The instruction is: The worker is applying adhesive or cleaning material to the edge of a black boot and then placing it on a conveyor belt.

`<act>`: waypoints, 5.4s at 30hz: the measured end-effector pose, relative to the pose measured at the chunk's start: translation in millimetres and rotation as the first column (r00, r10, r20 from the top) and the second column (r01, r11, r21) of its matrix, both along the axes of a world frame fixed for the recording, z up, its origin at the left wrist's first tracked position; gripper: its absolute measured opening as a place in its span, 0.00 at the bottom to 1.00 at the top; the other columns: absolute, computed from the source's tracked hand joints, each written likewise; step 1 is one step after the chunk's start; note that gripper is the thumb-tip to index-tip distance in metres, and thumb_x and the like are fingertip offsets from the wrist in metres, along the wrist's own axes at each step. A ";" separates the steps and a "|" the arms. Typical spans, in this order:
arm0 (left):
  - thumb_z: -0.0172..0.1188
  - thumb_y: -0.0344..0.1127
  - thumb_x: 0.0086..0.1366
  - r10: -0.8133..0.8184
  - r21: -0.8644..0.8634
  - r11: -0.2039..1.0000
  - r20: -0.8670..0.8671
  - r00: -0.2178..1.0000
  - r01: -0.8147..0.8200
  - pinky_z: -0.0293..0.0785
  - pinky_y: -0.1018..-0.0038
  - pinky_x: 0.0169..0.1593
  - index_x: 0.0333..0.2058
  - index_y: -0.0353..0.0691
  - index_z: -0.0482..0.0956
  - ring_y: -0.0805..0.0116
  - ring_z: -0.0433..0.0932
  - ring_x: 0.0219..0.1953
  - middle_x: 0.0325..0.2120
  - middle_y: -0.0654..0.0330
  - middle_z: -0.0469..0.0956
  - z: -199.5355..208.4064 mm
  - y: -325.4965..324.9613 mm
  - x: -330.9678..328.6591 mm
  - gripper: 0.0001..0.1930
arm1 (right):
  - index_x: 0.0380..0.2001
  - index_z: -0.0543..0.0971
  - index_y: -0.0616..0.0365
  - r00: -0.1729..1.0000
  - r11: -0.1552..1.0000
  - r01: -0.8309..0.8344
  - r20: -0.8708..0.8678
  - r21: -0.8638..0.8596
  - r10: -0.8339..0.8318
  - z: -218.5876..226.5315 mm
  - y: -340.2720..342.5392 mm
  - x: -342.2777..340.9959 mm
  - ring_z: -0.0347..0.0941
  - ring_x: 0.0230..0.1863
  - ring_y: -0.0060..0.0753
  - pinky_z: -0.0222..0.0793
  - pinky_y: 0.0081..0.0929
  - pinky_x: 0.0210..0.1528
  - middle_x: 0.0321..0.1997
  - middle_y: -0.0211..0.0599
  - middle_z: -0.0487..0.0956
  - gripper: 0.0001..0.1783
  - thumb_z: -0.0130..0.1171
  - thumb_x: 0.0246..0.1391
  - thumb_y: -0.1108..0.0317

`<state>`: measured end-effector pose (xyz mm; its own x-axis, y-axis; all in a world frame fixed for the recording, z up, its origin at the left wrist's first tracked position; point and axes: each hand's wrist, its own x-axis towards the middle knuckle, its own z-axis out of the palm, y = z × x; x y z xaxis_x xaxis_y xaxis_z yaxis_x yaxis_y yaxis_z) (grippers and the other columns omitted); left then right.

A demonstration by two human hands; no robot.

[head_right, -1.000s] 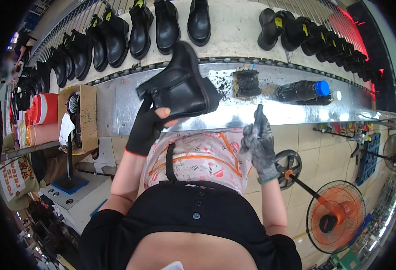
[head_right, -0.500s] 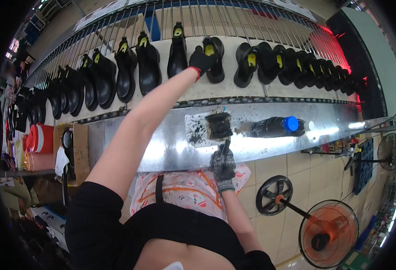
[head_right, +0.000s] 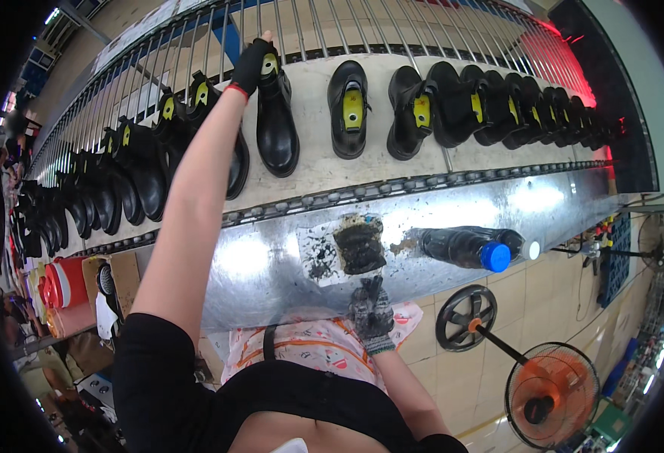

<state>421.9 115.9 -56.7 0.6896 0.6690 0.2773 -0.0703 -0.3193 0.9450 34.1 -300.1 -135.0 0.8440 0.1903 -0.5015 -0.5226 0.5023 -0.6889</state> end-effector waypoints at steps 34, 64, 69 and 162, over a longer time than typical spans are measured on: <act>0.18 0.85 0.44 -0.719 -0.111 0.387 0.586 0.375 0.915 0.51 0.65 0.59 0.09 0.40 0.66 0.65 0.69 0.26 0.12 0.60 0.71 76.9 -74.6 -398.7 0.49 | 0.48 0.68 0.58 0.903 0.888 -0.202 0.272 -0.413 0.332 133.1 14.0 -19.9 0.68 0.18 0.18 0.66 0.17 0.16 0.36 0.39 0.76 0.16 0.53 0.57 0.69; 0.21 0.88 0.37 -0.772 -0.132 0.312 0.542 0.332 0.941 0.55 0.65 0.57 0.10 0.40 0.67 0.66 0.69 0.25 0.13 0.60 0.72 80.2 -82.2 -398.8 0.50 | 0.54 0.72 0.47 -0.028 0.207 0.034 0.206 -0.978 0.978 253.6 61.4 19.1 0.70 0.52 0.46 0.70 0.34 0.51 0.51 0.44 0.73 0.29 0.57 0.45 0.74; 0.22 0.88 0.37 -0.767 -0.133 0.306 0.552 0.327 0.943 0.56 0.66 0.56 0.09 0.39 0.67 0.66 0.69 0.25 0.12 0.59 0.72 77.4 -79.0 -398.1 0.50 | 0.53 0.74 0.42 -0.056 0.209 0.112 0.204 -0.972 0.977 254.2 64.5 25.8 0.73 0.48 0.41 0.72 0.33 0.47 0.50 0.39 0.75 0.27 0.60 0.46 0.66; 0.55 0.69 0.52 0.287 0.419 0.881 -0.104 0.952 -0.220 0.73 0.61 0.39 0.47 0.35 0.65 0.49 0.79 0.37 0.33 0.49 0.79 -9.5 -7.8 -436.5 0.41 | 0.42 0.78 0.59 0.912 0.869 -0.388 0.009 -0.308 0.411 92.4 53.2 10.4 0.64 0.15 0.14 0.55 0.10 0.13 0.32 0.35 0.81 0.44 0.33 0.53 0.28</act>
<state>-14.6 108.1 -66.2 0.5683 0.6832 0.4586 0.2040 -0.6569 0.7259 44.5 -246.9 -42.5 0.7630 0.3732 -0.5278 -0.5788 0.0309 -0.8149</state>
